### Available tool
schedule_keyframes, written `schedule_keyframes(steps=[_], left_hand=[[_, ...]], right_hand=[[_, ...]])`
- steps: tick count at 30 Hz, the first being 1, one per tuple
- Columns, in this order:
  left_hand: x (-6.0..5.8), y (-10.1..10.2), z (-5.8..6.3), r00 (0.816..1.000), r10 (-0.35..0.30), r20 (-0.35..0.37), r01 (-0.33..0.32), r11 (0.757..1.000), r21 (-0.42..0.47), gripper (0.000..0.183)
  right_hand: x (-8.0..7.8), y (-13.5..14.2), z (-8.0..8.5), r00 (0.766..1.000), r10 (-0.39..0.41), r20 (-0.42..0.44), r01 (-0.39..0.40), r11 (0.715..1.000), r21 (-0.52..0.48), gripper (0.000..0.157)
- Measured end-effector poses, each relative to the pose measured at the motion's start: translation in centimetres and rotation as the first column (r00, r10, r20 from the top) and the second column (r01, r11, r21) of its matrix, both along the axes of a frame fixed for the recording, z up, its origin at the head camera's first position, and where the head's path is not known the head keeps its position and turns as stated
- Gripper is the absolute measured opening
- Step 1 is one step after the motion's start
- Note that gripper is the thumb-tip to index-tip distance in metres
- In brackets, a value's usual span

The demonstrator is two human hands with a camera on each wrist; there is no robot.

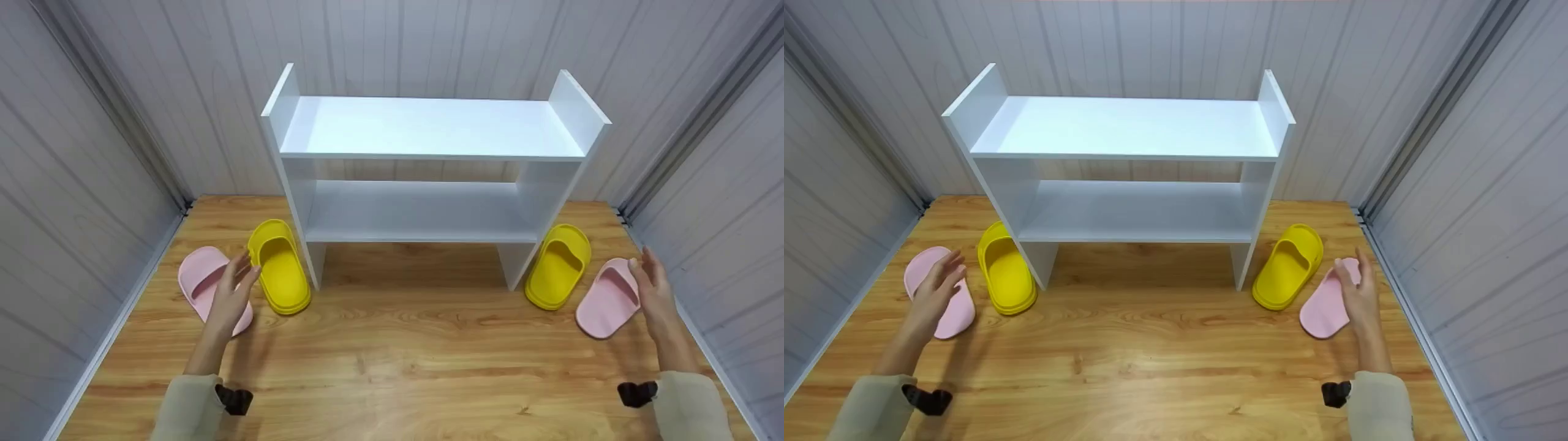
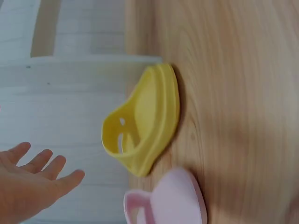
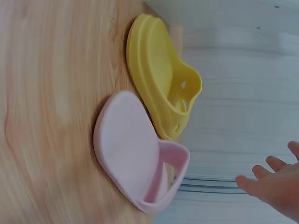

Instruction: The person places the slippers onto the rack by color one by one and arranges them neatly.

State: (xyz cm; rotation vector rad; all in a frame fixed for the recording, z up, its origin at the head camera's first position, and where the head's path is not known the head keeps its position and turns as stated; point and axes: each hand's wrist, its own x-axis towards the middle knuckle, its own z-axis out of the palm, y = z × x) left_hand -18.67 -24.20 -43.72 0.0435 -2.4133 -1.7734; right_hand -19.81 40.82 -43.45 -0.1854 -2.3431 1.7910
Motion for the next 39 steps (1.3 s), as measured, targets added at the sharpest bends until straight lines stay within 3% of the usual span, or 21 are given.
schedule_keyframes(steps=[2,4,7,9,15,19,24,25,26,27,29,31,34,37,39], left_hand=[[-0.2,0.8,0.5,0.999,-0.004,0.044,-0.001,0.995,0.103,0.058],[-0.5,1.5,1.0,0.996,-0.009,0.087,-0.007,0.983,0.185,0.059],[-1.0,2.5,1.5,0.993,-0.022,0.117,-0.013,0.957,0.29,0.06],[-1.4,3.2,1.7,0.993,-0.032,0.115,-0.008,0.943,0.333,0.061],[-2.6,4.6,1.5,0.993,-0.051,0.107,0.004,0.917,0.399,0.059],[-3.5,5.3,1.5,0.991,-0.048,0.124,-0.009,0.907,0.422,0.059],[-4.2,6.2,2.0,0.991,-0.043,0.127,-0.017,0.898,0.441,0.058],[-4.2,6.4,2.4,0.991,-0.044,0.123,-0.015,0.897,0.443,0.057],[-4.3,6.6,2.5,0.992,-0.042,0.121,-0.016,0.898,0.44,0.057],[-4.5,6.7,2.6,0.992,-0.041,0.122,-0.017,0.899,0.438,0.057],[-4.8,7.0,2.7,0.991,-0.035,0.131,-0.025,0.901,0.433,0.059],[-5.3,7.1,2.6,0.989,-0.025,0.145,-0.04,0.903,0.428,0.06],[-5.8,7.2,2.3,0.986,-0.008,0.169,-0.066,0.901,0.429,0.061],[-6.1,7.3,2.2,0.982,0.011,0.188,-0.091,0.899,0.428,0.06],[-6.3,7.4,2.0,0.979,0.023,0.203,-0.108,0.902,0.419,0.059]], right_hand=[[-0.5,0.7,-0.8,1.0,-0.019,0.006,0.02,0.985,-0.169,0.067],[-1.3,2.0,-2.3,0.999,-0.051,0.0,0.049,0.951,-0.304,0.066],[-2.6,4.3,-4.8,0.994,-0.11,0.01,0.102,0.876,-0.472,0.064],[-2.9,5.1,-5.4,0.991,-0.132,0.038,0.13,0.821,-0.556,0.068],[-0.9,3.4,-3.3,0.977,-0.119,0.179,0.215,0.617,-0.757,0.078],[-0.4,3.7,-3.9,0.946,-0.159,0.282,0.323,0.525,-0.787,0.08],[-1.4,7.5,-8.9,0.93,-0.142,0.34,0.359,0.557,-0.749,0.087],[-1.3,7.4,-9.0,0.925,-0.139,0.354,0.367,0.571,-0.734,0.09],[-1.1,6.9,-8.8,0.924,-0.126,0.361,0.361,0.596,-0.717,0.092],[-0.9,6.3,-8.3,0.914,-0.131,0.384,0.383,0.592,-0.709,0.093],[-0.4,4.5,-6.8,0.892,-0.152,0.425,0.421,0.62,-0.662,0.094],[0.0,2.6,-5.2,0.857,-0.187,0.481,0.475,0.649,-0.594,0.094],[-0.5,1.9,-5.2,0.824,-0.244,0.512,0.512,0.708,-0.486,0.092],[-1.0,1.5,-5.4,0.809,-0.285,0.514,0.516,0.762,-0.391,0.094],[-1.3,1.3,-5.5,0.805,-0.309,0.507,0.518,0.782,-0.347,0.096]])
